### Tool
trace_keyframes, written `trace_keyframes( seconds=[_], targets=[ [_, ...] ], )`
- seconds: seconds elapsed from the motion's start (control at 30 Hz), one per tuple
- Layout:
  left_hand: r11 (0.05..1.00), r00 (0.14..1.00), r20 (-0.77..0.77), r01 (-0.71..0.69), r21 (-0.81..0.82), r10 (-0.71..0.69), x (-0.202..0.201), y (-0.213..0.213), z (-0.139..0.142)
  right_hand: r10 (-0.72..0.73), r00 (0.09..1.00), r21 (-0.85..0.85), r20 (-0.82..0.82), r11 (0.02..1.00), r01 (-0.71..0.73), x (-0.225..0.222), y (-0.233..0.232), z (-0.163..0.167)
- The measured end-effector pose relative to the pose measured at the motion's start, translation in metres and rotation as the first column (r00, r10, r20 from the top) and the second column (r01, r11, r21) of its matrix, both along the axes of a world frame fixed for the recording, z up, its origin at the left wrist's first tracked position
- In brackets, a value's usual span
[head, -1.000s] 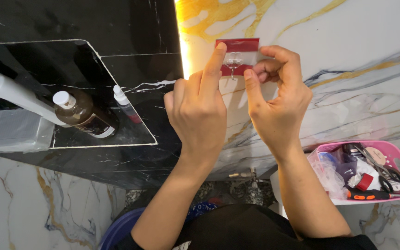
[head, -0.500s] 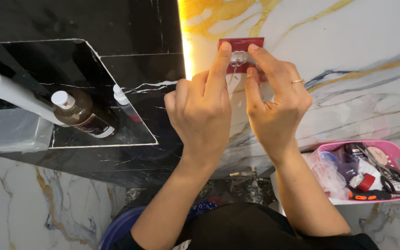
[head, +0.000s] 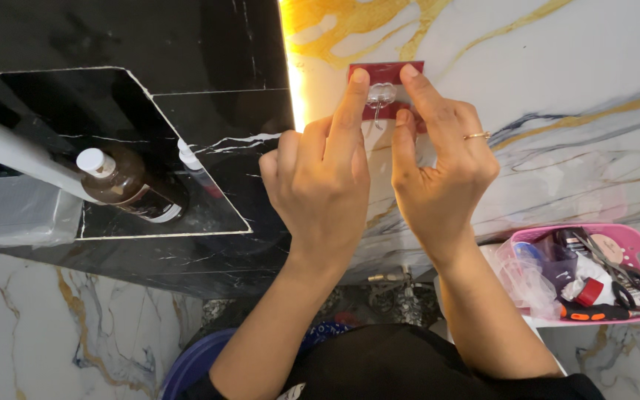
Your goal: The person prepares and installs a small clear plastic wall hook by applying red adhesive tape to its back and pressing it onto a marble-patterned wall. They use scissors to cut the tape and adjust the hook position before securing it.
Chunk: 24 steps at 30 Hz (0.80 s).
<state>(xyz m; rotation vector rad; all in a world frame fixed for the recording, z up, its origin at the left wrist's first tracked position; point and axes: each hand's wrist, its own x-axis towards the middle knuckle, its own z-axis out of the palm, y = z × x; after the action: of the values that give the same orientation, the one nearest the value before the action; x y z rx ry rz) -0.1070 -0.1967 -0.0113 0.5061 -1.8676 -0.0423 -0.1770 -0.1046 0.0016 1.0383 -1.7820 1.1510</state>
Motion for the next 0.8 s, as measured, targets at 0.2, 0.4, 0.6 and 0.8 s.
trace_keyframes(
  seconds=[0.2,0.4,0.6,0.8],
  targets=[
    [1.000,1.000,-0.010,-0.007,0.005,0.007,-0.0041,0.0010,-0.0018,-0.009,1.000,0.007,-0.027,1.000,0.010,-0.0024,-0.0010,-0.0020],
    [0.999,1.000,-0.011,0.011,0.037,-0.011,-0.0052,0.0026,-0.0020,-0.017,1.000,0.004,-0.009,1.000,0.017,-0.0021,-0.0025,-0.0027],
    [0.999,1.000,0.008,-0.006,0.045,0.006,-0.0038,0.0050,0.0023,-0.011,1.000,0.004,-0.011,1.000,0.011,-0.0024,-0.0021,-0.0023],
    [0.998,0.999,0.016,-0.051,0.031,0.051,-0.0040,0.0051,0.0062,-0.032,0.999,0.001,-0.005,0.999,0.032,-0.0021,-0.0038,-0.0033]
  ],
)
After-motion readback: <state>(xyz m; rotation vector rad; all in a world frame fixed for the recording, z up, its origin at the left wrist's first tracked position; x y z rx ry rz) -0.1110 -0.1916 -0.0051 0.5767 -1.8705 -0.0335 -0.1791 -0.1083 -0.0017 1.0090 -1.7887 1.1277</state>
